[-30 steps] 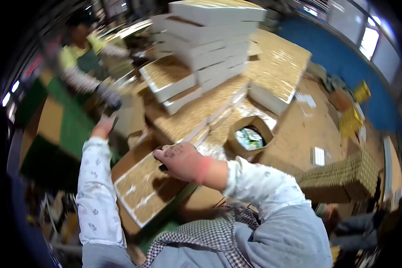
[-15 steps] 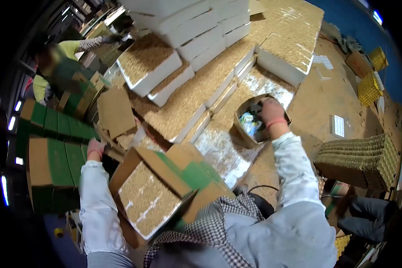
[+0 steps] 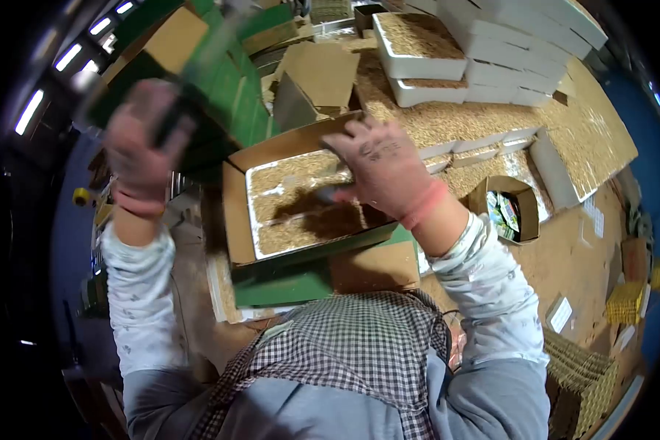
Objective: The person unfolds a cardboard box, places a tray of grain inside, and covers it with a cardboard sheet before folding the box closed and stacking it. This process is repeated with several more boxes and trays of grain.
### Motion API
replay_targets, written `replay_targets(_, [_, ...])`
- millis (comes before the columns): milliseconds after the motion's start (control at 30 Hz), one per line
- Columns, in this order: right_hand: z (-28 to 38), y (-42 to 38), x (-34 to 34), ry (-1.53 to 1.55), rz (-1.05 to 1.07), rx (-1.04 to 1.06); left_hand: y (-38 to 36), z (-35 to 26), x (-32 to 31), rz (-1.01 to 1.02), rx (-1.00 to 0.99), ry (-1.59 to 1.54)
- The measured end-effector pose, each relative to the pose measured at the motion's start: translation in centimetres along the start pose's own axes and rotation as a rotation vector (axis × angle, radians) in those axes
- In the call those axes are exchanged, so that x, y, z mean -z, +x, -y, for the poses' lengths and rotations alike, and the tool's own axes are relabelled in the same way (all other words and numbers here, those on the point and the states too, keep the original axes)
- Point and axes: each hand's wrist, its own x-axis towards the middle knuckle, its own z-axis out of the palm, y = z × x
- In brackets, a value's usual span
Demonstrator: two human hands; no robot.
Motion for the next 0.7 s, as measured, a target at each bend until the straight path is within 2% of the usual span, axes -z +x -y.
replay_targets(33, [0.6, 0.5, -1.3, -0.047, 0.309, 0.074, -2.1, -1.3, -0.6, 0.04, -0.231, 0.023])
replay_targets(67, [-2.6, -0.8, -1.4, 0.428, 0.265, -0.173, -3.6, -4.0, -1.6, 0.166, -0.066, -0.301])
replay_targets(100, [-3.0, -0.3, 1.4, 0.06, 0.177, -0.252, -6.5, -5.4, -2.8, 0.395, -0.024, -0.514])
replay_targets(133, [-2.6, 0.9, 4.3, -0.308, 0.082, -0.318, -6.8, -6.5, -3.0, 0.566, -0.364, -0.434])
replay_targets(167, [-1.8, 1.8, 4.9, -0.314, 0.082, -0.295, -7.4, -8.1, -3.3, 1.001, -0.384, -0.371])
replay_targets(200, [-0.6, 2.6, 5.0, -0.195, -0.044, -0.244, -10.2, -8.4, -5.0, 0.86, -0.525, -0.424])
replay_targets(233, [0.7, 3.0, 4.8, -0.069, -0.167, -0.203, -9.6, -8.5, -5.7, 1.031, -0.427, -0.584])
replay_targets(267, [1.7, 2.7, 3.0, 0.02, 0.019, 0.014, -8.4, -8.3, -6.6, 1.194, -0.323, -0.742])
replay_targets(300, [3.0, 2.3, 1.0, 0.051, 0.319, 0.145, -7.4, -7.7, -6.9, 1.188, -0.314, -0.733])
replay_targets(333, [2.9, 0.6, -3.0, -0.215, 0.612, 0.228, -6.3, -7.0, -6.8, 1.231, -0.15, -0.651])
replay_targets(367, [3.9, 1.6, -4.3, -0.209, 1.144, 0.049, -5.6, -6.7, -6.7, 1.269, 0.014, -0.568])
replay_targets(400, [3.1, 1.2, -6.4, -0.195, 1.236, 0.027, -5.9, -7.0, -7.0, 1.274, 0.015, -0.562])
replay_targets(467, [2.3, 2.7, -6.6, -0.175, 1.239, 0.092, -7.7, -8.8, -8.3, 1.403, 0.018, -0.33])
replay_targets(500, [1.4, 2.8, -5.6, -0.107, 1.022, 0.16, -8.6, -8.4, -8.3, 1.378, 0.054, -0.428])
replay_targets(533, [-0.3, 3.0, -3.7, -0.045, 0.793, 0.219, -10.3, -7.0, -7.9, 1.103, 0.04, -0.655])
replay_targets(600, [-3.1, 3.6, 0.6, -0.172, 0.441, 0.064, -8.8, -2.9, -2.0, 0.766, 0.282, -0.858])
replay_targets(633, [-4.5, 3.1, 0.0, -0.17, 0.438, 0.079, -10.7, -1.8, -1.1, 0.729, 0.383, -0.636])
replay_targets(667, [-5.5, 1.9, -1.6, -0.136, 0.753, -0.014, -13.0, -1.6, -0.6, 0.694, 0.486, -0.414])
replay_targets(700, [-5.5, 0.9, -2.9, -0.103, 1.073, -0.106, -17.5, -2.6, -4.1, 0.762, 0.702, -0.706])
